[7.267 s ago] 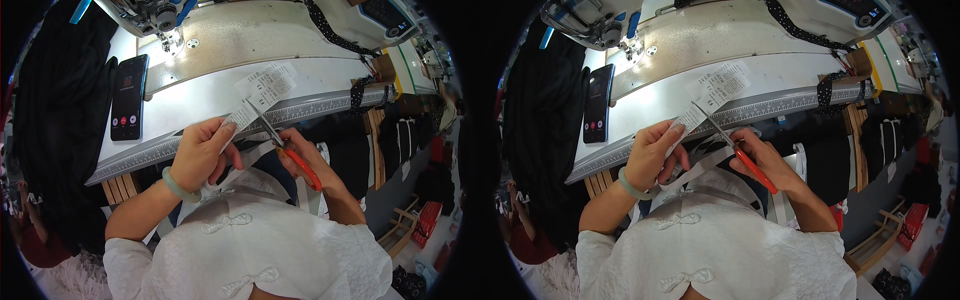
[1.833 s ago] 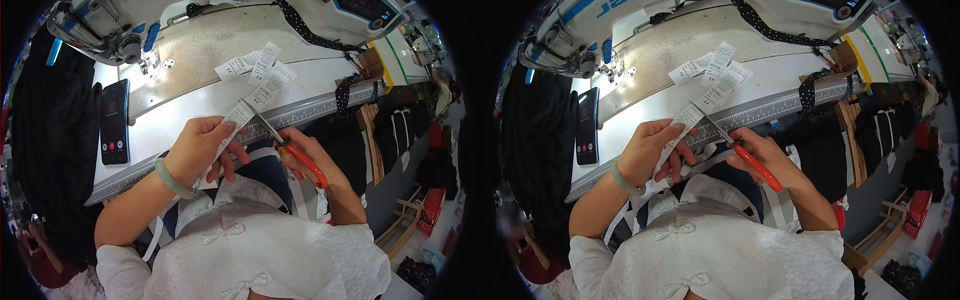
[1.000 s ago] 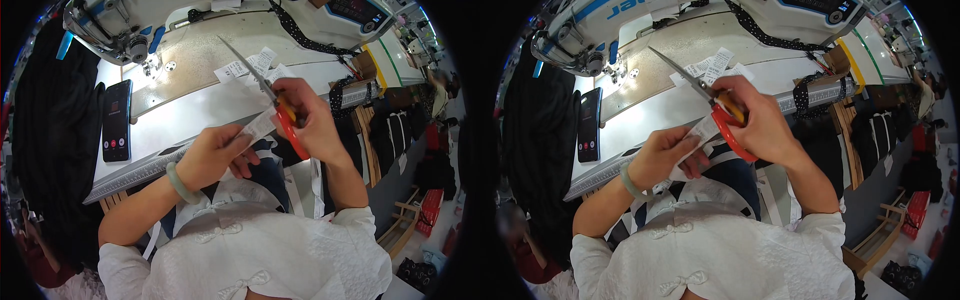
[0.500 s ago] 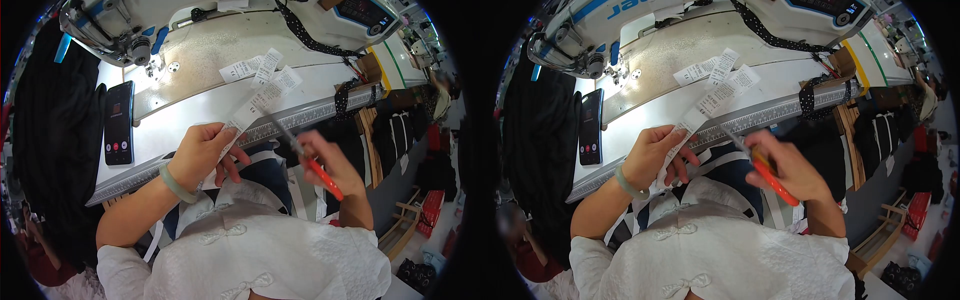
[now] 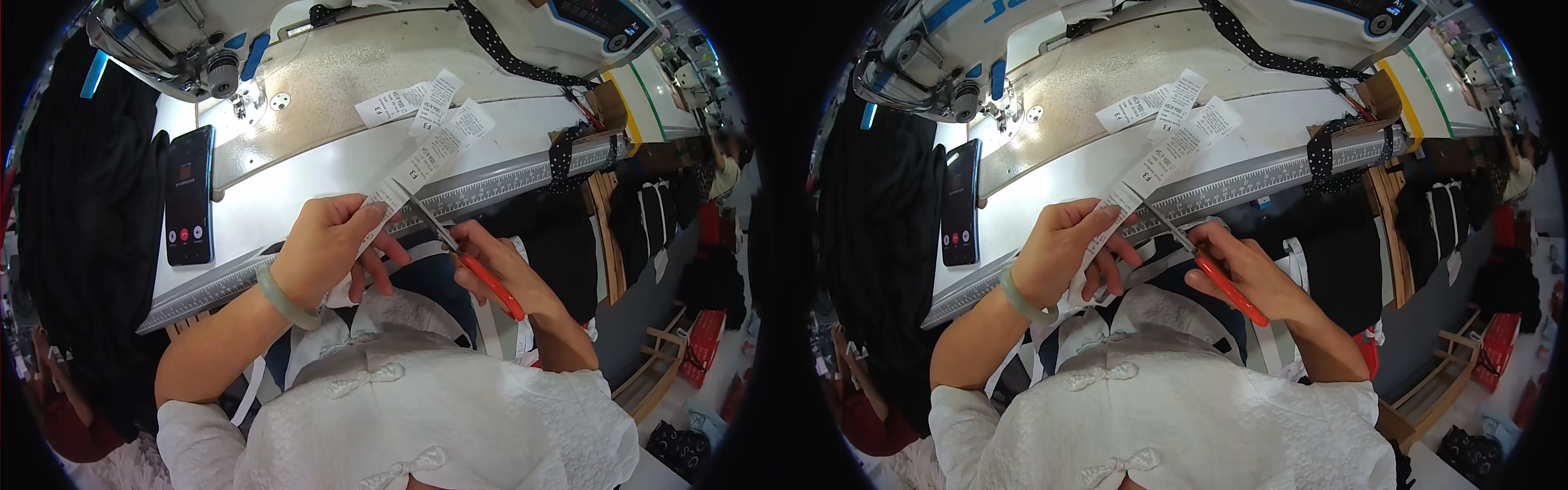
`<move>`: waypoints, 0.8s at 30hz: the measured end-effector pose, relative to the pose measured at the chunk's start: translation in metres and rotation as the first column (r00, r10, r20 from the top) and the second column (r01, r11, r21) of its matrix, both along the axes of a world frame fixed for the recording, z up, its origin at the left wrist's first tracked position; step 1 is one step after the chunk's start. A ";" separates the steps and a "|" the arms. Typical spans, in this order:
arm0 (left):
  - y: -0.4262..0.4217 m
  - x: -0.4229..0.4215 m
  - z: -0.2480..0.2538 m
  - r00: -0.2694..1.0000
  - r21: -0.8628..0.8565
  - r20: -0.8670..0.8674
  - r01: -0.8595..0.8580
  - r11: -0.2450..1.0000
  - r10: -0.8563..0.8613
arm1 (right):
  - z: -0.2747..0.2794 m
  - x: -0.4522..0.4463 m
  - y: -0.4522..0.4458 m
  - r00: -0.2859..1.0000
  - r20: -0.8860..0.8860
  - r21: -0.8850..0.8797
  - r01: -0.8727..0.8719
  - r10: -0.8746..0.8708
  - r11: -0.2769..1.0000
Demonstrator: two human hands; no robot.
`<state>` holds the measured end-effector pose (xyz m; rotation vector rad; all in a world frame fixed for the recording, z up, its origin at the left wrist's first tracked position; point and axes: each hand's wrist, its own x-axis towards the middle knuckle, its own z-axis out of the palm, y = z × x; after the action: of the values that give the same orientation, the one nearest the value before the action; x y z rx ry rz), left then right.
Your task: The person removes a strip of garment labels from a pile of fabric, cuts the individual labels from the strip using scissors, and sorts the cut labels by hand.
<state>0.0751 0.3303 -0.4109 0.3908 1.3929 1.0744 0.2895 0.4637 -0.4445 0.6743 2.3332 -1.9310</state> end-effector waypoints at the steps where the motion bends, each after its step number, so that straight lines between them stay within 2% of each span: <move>1: 0.000 0.000 0.000 1.000 0.001 -0.002 0.000 1.000 0.000 | -0.001 -0.001 0.000 1.000 0.002 -0.018 0.008 -0.008 1.000; 9: 0.000 0.000 0.000 1.000 0.005 -0.010 0.010 1.000 -0.010 | -0.006 -0.002 -0.002 0.998 -0.027 -0.059 0.046 -0.048 0.997; 12: 0.000 0.000 -0.001 1.000 0.008 -0.010 0.009 1.000 -0.009 | -0.015 0.000 -0.001 0.996 -0.087 0.005 0.036 -0.036 0.999; 15: 0.001 0.000 0.000 1.000 0.005 -0.017 0.010 1.000 -0.010 | -0.013 0.000 -0.002 0.998 -0.025 -0.046 0.064 -0.065 0.997; 18: 0.000 0.000 0.001 1.000 -0.003 -0.017 0.013 1.000 -0.013 | -0.016 0.001 -0.003 0.994 -0.063 -0.049 0.082 -0.085 0.995; 21: -0.001 0.001 -0.001 1.000 0.009 -0.021 0.010 1.000 -0.010 | -0.009 0.000 -0.007 0.980 0.024 -0.226 0.199 -0.199 0.954; 24: -0.006 0.004 -0.003 0.999 0.054 -0.031 0.014 0.998 -0.013 | 0.000 -0.008 0.004 0.955 0.019 -0.436 0.274 -0.296 0.857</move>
<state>0.0787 0.3247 -0.4136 0.4573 1.3887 1.1011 0.2811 0.4679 -0.4442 0.9722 1.7912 -2.5035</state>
